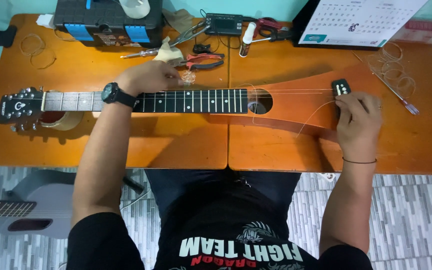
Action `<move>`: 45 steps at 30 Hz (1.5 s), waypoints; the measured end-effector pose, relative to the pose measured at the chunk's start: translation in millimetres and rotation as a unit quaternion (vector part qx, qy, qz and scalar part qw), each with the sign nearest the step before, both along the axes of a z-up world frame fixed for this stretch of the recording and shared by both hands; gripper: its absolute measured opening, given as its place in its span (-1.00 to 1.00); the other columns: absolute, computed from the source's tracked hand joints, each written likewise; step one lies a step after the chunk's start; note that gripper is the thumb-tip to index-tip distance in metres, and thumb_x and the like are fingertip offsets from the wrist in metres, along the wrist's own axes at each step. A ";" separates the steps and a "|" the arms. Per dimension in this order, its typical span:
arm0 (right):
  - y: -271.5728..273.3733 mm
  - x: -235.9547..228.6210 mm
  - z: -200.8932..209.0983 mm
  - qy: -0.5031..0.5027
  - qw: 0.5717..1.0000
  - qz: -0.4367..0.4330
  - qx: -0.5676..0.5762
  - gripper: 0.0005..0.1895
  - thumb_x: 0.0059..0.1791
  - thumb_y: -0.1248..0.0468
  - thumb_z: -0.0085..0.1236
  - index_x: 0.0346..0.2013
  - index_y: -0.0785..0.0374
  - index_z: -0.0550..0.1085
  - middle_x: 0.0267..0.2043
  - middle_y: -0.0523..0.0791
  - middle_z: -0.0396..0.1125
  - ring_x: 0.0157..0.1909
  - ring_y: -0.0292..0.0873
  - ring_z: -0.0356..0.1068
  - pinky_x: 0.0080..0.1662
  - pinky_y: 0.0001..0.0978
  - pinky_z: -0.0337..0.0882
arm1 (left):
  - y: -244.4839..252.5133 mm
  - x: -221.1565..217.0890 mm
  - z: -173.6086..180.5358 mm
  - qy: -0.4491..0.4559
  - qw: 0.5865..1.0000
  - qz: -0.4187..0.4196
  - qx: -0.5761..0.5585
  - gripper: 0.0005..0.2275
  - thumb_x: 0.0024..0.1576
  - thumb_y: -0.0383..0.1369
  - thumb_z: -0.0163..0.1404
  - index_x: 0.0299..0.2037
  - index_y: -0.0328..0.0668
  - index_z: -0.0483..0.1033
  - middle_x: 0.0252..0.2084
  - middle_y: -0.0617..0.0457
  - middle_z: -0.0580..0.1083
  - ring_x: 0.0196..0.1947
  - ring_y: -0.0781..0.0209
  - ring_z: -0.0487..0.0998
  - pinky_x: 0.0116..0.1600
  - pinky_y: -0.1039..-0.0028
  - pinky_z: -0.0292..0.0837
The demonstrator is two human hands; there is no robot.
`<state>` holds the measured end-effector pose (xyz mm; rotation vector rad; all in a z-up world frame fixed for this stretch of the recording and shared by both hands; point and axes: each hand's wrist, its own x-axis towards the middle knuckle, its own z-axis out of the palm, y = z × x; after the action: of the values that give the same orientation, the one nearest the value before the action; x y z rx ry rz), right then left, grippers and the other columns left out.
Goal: The person strings a guitar by threading a new string through the bridge and winding it onto the tuning peg at the headstock. They then pluck the string to check its tension.
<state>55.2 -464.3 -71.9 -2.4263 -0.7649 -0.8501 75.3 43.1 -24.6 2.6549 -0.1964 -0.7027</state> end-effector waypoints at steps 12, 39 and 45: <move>3.5 8.8 -2.2 -0.026 0.999 -0.022 0.026 -0.84 0.20 0.60 0.15 -0.16 0.37 0.61 -0.18 0.07 0.40 -0.15 0.23 0.36 -0.18 -0.11 0.49 | -165.3 1.1 5.6 -0.409 0.878 -0.073 -0.235 -0.90 0.26 -0.28 0.09 -0.17 -0.05 0.62 -0.31 -0.01 0.59 -0.22 -0.15 0.61 -0.11 0.22 0.53; 10.4 -1.1 14.2 -0.013 0.997 -0.060 0.037 -0.86 0.07 0.60 0.36 -0.20 0.34 0.64 -0.27 0.00 0.42 -0.21 0.14 0.41 -0.15 -0.19 0.44 | -274.4 20.2 -14.0 -0.267 0.908 -0.013 -0.323 -0.87 0.27 -0.30 -0.12 -0.11 -0.03 0.49 -0.28 -0.12 0.57 -0.16 -0.27 0.64 -0.15 0.05 0.58; 12.4 1.1 40.5 0.038 0.999 0.017 0.008 -0.81 0.17 0.65 0.09 0.05 0.52 0.54 0.01 0.13 0.44 -0.02 0.13 0.38 0.07 -0.10 0.38 | -277.7 7.1 -43.4 -0.449 0.871 -0.057 -0.192 -0.83 0.24 -0.17 -0.10 -0.16 -0.01 0.44 -0.53 -0.03 0.54 -0.55 -0.21 0.57 -0.55 0.03 0.34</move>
<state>56.3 -452.0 -31.4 -2.4102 -0.7665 -0.7434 82.4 -234.6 -68.0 2.3712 -0.6614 0.5555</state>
